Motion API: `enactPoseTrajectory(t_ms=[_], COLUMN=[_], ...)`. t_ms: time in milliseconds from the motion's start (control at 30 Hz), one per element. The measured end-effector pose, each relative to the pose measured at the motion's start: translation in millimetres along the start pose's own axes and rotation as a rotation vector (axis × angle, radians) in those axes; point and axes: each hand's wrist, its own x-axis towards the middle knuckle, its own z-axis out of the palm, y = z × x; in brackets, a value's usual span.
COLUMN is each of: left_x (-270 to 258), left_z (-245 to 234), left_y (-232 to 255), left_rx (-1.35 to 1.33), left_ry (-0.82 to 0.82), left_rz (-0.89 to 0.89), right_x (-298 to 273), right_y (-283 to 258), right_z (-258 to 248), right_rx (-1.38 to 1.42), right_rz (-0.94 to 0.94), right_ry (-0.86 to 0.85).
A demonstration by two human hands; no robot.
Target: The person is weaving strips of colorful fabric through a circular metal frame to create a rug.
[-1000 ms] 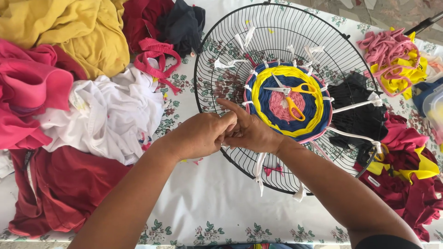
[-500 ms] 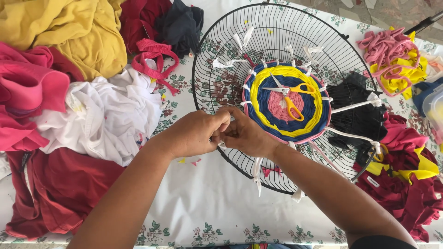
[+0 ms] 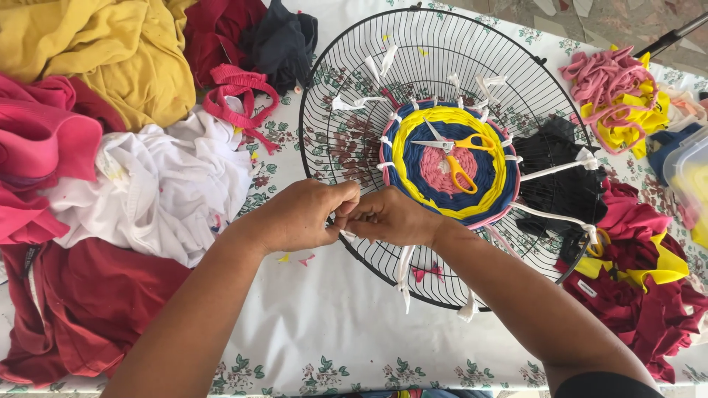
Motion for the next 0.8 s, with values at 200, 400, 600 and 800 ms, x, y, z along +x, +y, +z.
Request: enactPoseTrajectory(t_ms=[200,400,600,800], left_x=[1.6,1.2,-8.9,-14.0], left_z=[0.4,1.4,-2.1,17.4], left_y=[-0.9,-1.1,4.5,9.3], left_rx=[-0.003,0.050,0.079,0.265], left_ry=[0.032,0.070,0.059,0.011], left_rz=[0.017,0.029,-0.003,0.010], right_x=[9.9,6.8,2.3,0.1], right_y=[5.3,-1.7,-5.0,-5.9], right_z=[-4.6,2.6,13.4,11.3], right_rx=[-0.030,-0.113,-0.114,-0.225], right_rz=[-0.079,-0.136,-0.124,-0.113], right_ry=[-0.086,-0.007,0.106,0.098])
